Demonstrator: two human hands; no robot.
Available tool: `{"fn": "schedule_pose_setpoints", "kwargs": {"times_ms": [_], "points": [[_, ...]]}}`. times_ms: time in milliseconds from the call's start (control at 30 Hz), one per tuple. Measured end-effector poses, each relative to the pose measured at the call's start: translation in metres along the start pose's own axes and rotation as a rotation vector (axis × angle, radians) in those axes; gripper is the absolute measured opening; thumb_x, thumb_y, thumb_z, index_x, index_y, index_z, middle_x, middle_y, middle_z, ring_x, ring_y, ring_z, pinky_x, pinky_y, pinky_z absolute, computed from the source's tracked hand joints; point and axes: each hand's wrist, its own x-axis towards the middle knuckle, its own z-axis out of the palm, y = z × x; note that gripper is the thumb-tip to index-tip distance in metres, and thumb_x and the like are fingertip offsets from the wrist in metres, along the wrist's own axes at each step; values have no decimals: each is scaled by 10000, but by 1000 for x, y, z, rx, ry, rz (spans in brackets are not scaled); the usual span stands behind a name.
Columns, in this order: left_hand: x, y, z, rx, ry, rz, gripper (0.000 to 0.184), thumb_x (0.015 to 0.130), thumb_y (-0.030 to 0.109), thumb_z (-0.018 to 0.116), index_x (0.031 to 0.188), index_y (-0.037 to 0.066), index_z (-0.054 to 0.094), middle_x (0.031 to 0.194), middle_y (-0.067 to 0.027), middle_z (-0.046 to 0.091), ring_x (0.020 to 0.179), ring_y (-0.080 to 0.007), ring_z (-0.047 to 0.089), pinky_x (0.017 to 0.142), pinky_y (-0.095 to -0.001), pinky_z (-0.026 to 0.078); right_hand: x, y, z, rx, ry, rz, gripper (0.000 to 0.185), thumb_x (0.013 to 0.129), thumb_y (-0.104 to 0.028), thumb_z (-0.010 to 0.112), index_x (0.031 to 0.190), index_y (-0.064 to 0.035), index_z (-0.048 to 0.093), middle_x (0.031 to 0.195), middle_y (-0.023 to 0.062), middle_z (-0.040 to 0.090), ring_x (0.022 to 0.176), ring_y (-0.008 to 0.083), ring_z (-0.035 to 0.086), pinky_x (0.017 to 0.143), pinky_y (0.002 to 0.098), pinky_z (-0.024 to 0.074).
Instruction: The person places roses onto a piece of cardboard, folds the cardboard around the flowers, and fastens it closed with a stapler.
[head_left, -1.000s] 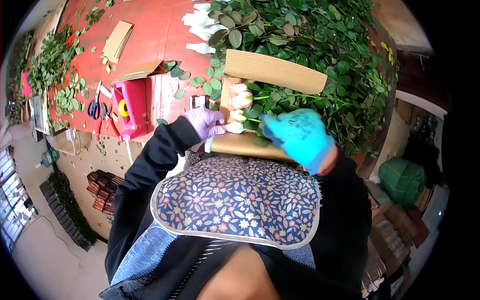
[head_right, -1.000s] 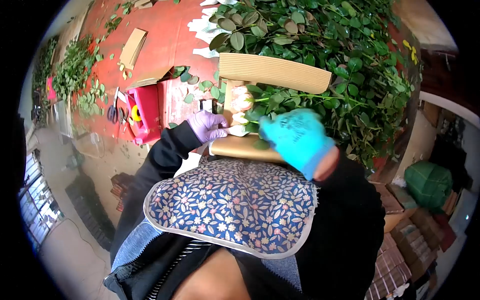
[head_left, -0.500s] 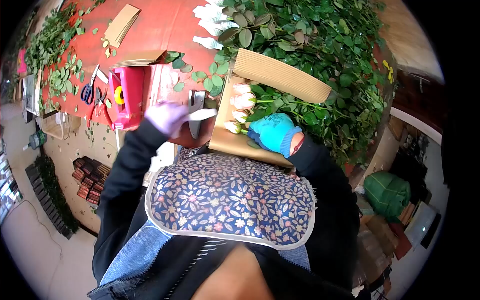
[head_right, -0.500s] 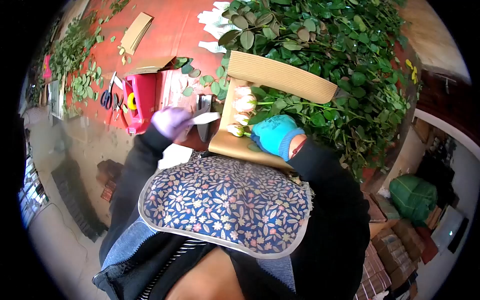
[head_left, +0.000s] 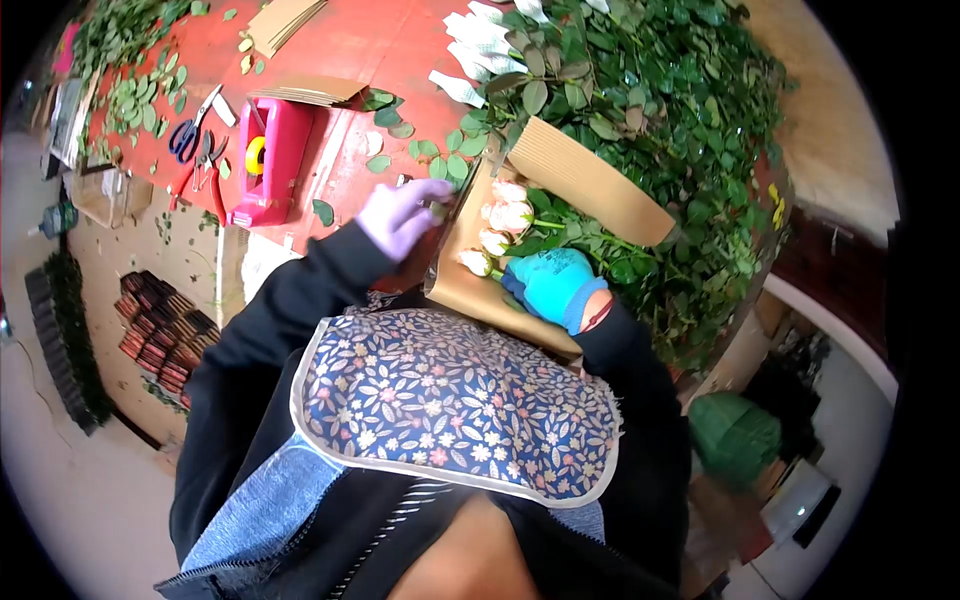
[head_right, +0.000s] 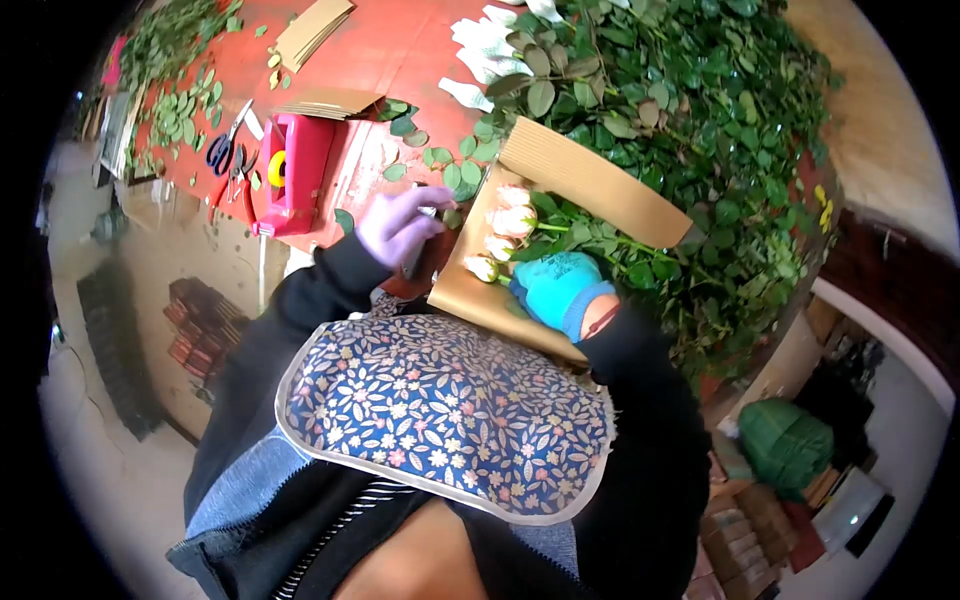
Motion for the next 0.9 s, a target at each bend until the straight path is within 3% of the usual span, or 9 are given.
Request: {"fn": "schedule_pose_setpoints", "kwargs": {"times_ms": [67,133,233,333,433,567,667,767,900], "points": [[13,-21,37,-182,45,-11,347,936,-36,464,1268,10,555,1187,-145,655,993,-228,678,860,-333,543,1,-5,-7,-26,-37,13,170,895,-279,614,930,-125,677,743,142,662,647,344,636,595,483,493],[16,-31,49,-209,-2,-89,357,957,-43,431,1283,30,558,1238,-101,623,1056,-179,633,886,-305,520,0,-6,-9,-29,-67,32,190,903,-301,611,915,-121,672,744,143,663,660,344,642,601,485,496],[18,-28,53,-452,-26,-236,370,973,-39,407,1299,54,555,1237,-54,613,1027,-137,616,883,-268,504,-2,-9,-12,-2,-50,49,237,920,-339,598,905,-113,669,743,140,666,675,344,651,615,488,502],[25,-19,46,-410,-100,-375,376,977,-35,397,1304,71,551,1227,-31,614,980,-113,607,860,-261,503,-2,-11,-14,-5,-60,61,239,921,-337,598,899,-109,666,742,143,664,673,345,650,614,488,501],[28,-16,52,-468,-26,-404,383,923,-88,433,1239,76,572,1135,-54,634,843,-119,613,759,-265,529,-2,-11,-13,14,-49,69,243,923,-338,598,896,-106,663,741,146,661,676,348,648,612,487,498],[33,-11,50,-464,-36,-444,366,932,-71,430,1236,82,566,1117,-42,639,836,-118,609,742,-276,535,-2,-6,-12,21,-55,56,233,920,-324,604,896,-99,659,743,149,661,680,352,647,614,485,497],[28,-9,49,-333,-155,-399,367,973,-21,383,1271,113,552,1183,-8,599,965,-115,592,829,-296,539,-2,-9,-13,2,-84,38,216,912,-306,614,893,-96,659,742,148,659,682,353,645,618,482,499],[21,-8,54,-603,-92,-481,400,967,-28,392,1327,118,489,1301,-37,520,1082,-151,550,803,-301,558,-5,-2,-4,52,30,34,224,905,-311,616,850,-96,646,740,143,658,678,352,644,621,482,501],[16,1,56,-650,-57,-499,407,976,-18,389,1358,101,464,1317,-37,517,1083,-155,552,839,-304,553,-3,-6,-12,29,-86,79,263,860,-382,656,902,-124,684,795,119,693,706,339,665,638,484,516]]}}
